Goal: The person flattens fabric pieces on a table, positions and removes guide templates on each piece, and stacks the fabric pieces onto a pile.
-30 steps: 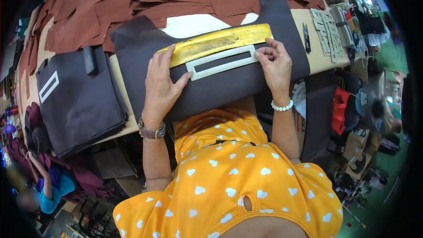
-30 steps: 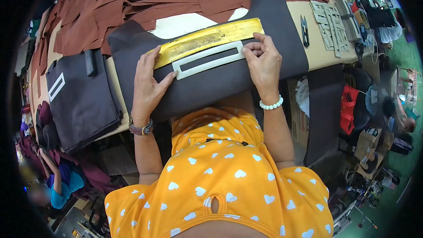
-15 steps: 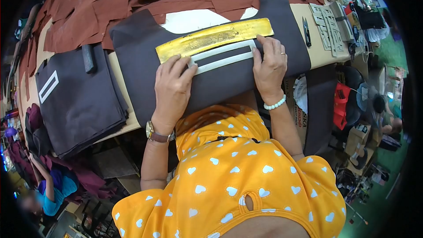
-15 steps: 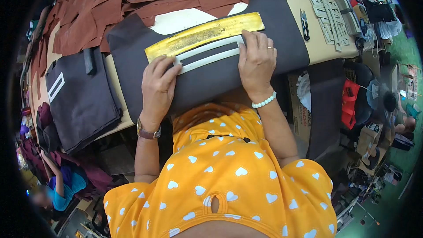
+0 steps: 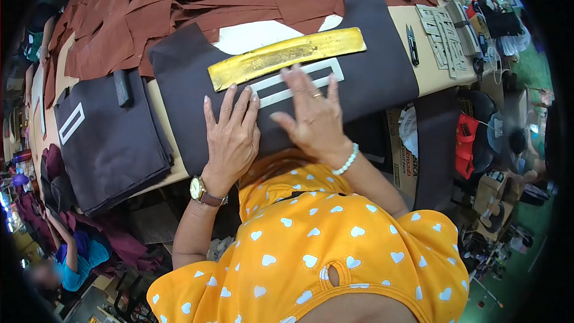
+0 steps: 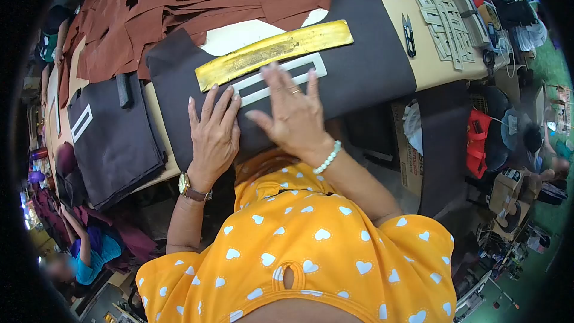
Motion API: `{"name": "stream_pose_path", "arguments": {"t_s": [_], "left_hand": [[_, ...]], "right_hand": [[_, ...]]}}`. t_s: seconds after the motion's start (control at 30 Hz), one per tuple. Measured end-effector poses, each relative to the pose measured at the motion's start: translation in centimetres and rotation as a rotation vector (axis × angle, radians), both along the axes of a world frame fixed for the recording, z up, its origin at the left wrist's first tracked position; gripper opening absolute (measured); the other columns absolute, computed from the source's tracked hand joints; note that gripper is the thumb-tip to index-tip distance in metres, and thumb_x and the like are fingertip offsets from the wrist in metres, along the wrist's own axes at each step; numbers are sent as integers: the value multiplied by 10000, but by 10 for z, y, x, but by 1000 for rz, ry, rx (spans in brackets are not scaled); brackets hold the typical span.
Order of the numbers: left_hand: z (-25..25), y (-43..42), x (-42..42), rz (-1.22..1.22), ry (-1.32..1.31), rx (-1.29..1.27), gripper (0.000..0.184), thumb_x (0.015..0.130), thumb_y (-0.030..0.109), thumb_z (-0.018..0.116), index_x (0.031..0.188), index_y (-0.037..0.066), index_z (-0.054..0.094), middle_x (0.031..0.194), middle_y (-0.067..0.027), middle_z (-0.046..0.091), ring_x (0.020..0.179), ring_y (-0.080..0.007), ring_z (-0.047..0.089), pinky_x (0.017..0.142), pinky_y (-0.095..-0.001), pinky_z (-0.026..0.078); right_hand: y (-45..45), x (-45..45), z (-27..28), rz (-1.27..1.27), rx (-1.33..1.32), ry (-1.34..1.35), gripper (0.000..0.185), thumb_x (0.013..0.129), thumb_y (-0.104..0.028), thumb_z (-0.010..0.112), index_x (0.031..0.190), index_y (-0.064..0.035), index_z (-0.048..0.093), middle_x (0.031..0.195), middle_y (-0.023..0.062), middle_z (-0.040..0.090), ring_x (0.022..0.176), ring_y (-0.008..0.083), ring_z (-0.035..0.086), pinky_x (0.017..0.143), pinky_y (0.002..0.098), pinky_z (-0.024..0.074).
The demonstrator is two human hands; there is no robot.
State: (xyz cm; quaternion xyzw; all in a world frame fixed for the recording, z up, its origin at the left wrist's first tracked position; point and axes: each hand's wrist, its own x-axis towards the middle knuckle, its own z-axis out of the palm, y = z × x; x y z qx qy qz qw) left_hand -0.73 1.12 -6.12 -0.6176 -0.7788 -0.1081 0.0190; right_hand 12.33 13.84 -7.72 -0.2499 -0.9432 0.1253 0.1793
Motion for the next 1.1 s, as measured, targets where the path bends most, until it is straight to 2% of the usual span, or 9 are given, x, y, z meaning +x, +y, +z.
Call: {"name": "stream_pose_path", "arguments": {"t_s": [0.17, 0.33, 0.4, 0.47, 0.57, 0.77, 0.9, 1.03, 1.1], "left_hand": [[-1, -1, 2, -9, 2, -11, 433, 809, 81, 507, 1242, 61, 505, 1336, -83, 447, 1305, -281, 322, 1064, -559, 157], [-8, -4, 2, -16, -16, 55, 426, 826, 93, 497, 1251, 59, 498, 1335, -86, 452, 1310, -290, 320, 1067, -558, 154], [-7, -3, 0, -15, -25, 56, 426, 830, 99, 498, 1254, 60, 498, 1341, -86, 450, 1314, -291, 316, 1065, -566, 148], [-9, -7, 1, -27, -27, 34, 426, 833, 107, 498, 1257, 62, 498, 1347, -86, 446, 1318, -292, 311, 1062, -576, 142], [-6, -6, -3, -29, 13, 19, 424, 838, 122, 498, 1258, 63, 500, 1356, -87, 441, 1323, -293, 304, 1057, -592, 131], [-1, -9, 5, 4, 112, -24, 401, 839, 145, 507, 1225, 40, 528, 1326, -91, 464, 1328, -294, 296, 1057, -597, 122], [8, -18, 4, 102, 131, -17, 346, 870, 200, 520, 1176, 47, 570, 1253, -108, 510, 1309, -300, 323, 1046, -593, 154], [9, -15, -18, 354, 36, 133, 414, 895, 300, 515, 1231, 59, 518, 1289, -167, 465, 1267, -344, 360, 1027, -577, 224], [-4, -9, -28, 553, -1, 283, 457, 907, 318, 501, 1278, 54, 470, 1320, -189, 435, 1268, -357, 352, 1027, -559, 244]], "right_hand": [[44, 36, 4, -186, 23, 25, 721, 864, -511, 482, 1323, 30, 351, 1294, 150, 501, 1243, 281, 426, 1016, 628, 196], [49, 33, 3, -320, 233, -49, 752, 864, -508, 479, 1309, 81, 338, 1275, 188, 505, 1259, 312, 396, 1001, 657, 169], [20, 17, 0, -166, 187, 35, 766, 843, -521, 496, 1269, 107, 389, 1287, 242, 473, 1225, 352, 433, 990, 667, 167], [-29, -1, -2, 88, -60, 61, 804, 832, -549, 492, 1281, 111, 386, 1324, 229, 446, 1245, 334, 424, 1015, 646, 158], [-29, 3, -4, 101, -80, 48, 787, 847, -586, 429, 1345, 20, 356, 1356, 175, 433, 1270, 264, 412, 1034, 619, 158], [35, 58, -1, -147, 25, 10, 675, 873, -480, 486, 1346, -19, 353, 1321, 100, 492, 1266, 254, 418, 1016, 640, 178], [81, 71, 14, -341, 107, -105, 593, 875, -393, 531, 1292, 11, 411, 1249, 118, 548, 1183, 261, 495, 979, 614, 248], [105, 31, 36, -117, 366, 89, 558, 845, -348, 572, 1268, -7, 448, 1174, 118, 585, 1104, 259, 534, 908, 492, 338], [104, -1, 25, 97, 219, 127, 552, 834, -342, 584, 1276, -39, 449, 1224, 111, 554, 1141, 252, 506, 931, 488, 333]]}}
